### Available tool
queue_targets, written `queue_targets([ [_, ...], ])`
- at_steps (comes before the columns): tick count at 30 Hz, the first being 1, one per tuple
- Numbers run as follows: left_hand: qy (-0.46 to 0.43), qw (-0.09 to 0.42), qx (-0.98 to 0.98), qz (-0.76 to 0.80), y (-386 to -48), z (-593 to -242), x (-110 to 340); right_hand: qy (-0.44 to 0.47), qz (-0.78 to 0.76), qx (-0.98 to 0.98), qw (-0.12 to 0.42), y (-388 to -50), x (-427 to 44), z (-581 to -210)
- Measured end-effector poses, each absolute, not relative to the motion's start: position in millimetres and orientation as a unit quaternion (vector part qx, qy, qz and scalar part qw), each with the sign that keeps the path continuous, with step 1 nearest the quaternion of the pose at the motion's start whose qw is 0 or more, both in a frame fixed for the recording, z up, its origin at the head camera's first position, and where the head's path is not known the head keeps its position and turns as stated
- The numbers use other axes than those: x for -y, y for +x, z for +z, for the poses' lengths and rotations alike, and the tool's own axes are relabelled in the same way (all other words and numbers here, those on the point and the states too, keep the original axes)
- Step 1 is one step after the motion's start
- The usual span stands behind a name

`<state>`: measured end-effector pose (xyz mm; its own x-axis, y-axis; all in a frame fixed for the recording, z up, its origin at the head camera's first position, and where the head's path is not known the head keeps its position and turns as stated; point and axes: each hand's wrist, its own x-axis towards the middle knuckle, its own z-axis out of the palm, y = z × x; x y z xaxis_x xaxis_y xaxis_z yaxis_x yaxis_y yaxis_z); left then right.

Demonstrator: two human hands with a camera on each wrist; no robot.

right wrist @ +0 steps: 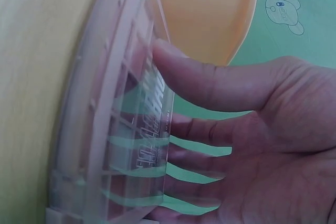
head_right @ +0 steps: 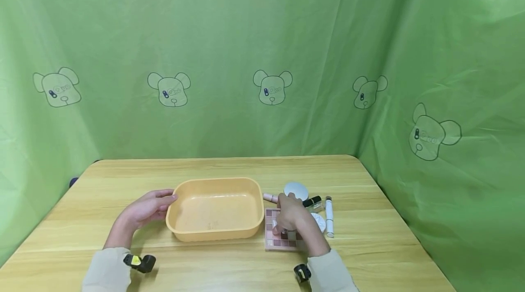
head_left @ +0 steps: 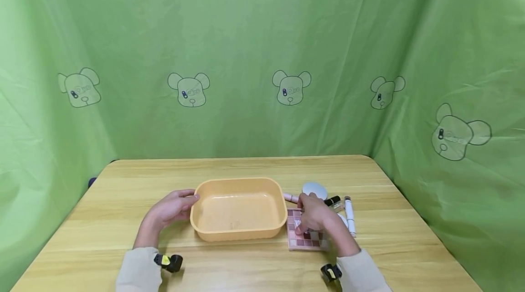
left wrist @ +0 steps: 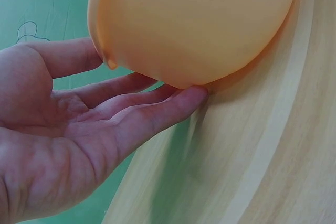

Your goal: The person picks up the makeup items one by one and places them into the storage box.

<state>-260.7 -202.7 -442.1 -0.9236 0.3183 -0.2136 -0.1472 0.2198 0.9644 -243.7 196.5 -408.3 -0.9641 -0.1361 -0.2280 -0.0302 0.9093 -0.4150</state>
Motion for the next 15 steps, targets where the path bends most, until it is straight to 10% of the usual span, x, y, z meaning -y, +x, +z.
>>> queue_targets([
  [15, 0.055, 0.187, -0.76, 0.62, -261.1, -442.4, 202.1, -0.043, -0.218, -0.965, 0.136, -247.3, -199.4, -408.2],
])
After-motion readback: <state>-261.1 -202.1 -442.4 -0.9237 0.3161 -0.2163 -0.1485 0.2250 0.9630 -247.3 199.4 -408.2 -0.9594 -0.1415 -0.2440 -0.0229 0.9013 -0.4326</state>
